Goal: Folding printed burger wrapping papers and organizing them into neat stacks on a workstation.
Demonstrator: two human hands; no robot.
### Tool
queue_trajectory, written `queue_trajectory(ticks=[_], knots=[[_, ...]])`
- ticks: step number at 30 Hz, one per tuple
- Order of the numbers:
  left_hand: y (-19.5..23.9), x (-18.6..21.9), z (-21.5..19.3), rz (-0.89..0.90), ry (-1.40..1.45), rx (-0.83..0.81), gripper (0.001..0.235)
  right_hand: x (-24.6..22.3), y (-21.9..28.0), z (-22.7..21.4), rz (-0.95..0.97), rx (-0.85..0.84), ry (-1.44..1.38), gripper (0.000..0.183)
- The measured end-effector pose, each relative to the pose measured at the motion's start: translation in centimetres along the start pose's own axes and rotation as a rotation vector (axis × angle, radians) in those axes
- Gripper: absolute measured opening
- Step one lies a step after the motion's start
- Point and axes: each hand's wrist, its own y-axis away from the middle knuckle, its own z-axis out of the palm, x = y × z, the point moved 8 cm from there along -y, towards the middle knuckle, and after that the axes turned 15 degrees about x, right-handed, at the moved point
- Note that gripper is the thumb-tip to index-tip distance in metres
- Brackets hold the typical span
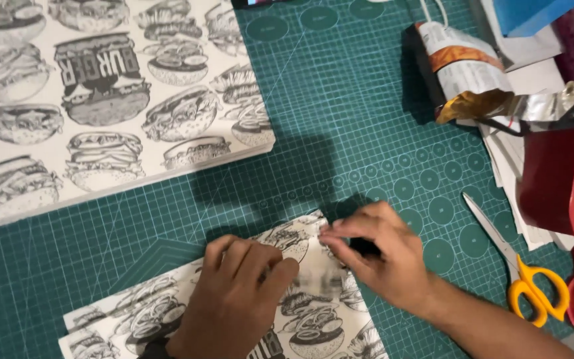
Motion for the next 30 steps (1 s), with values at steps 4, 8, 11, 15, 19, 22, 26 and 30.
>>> queue_trajectory(ticks=[4, 8, 11, 15, 19, 22, 26, 30], knots=[[0.5, -0.4, 0.9, -0.018, 0.028, -0.033, 0.015, -1.0, 0.7, -0.8, -0.134, 0.061, -0.124, 0.038], [0.8, -0.4, 1.0, -0.022, 0.049, -0.034, 0.013, -1.6, -0.2, -1.2, -0.097, 0.139, -0.208, 0.026], [1.4, -0.7, 0.9, -0.060, 0.106, -0.011, 0.021, 0.2, -0.4, 0.3, 0.059, -0.008, 0.033, 0.032], [0.8, -0.4, 0.9, -0.032, 0.055, -0.035, 0.013, -0.3, -0.6, 0.1, 0.064, 0.005, 0.019, 0.029], [1.0, -0.5, 1.4, -0.008, 0.019, -0.072, 0.022, -1.0, 1.1, -1.0, -0.138, 0.086, -0.144, 0.031], [0.5, -0.3, 0.8, -0.009, 0.035, -0.035, 0.010, -0.9, 0.6, -1.2, -0.112, 0.119, -0.138, 0.029], [0.2, -0.2, 0.2, -0.034, 0.032, 0.002, 0.010, 0.3, -0.7, 0.0, 0.122, -0.041, 0.036, 0.038], [0.1, -0.2, 0.5, -0.001, 0.017, -0.032, 0.014, 0.2, 0.0, -0.1, 0.052, 0.002, -0.019, 0.033]])
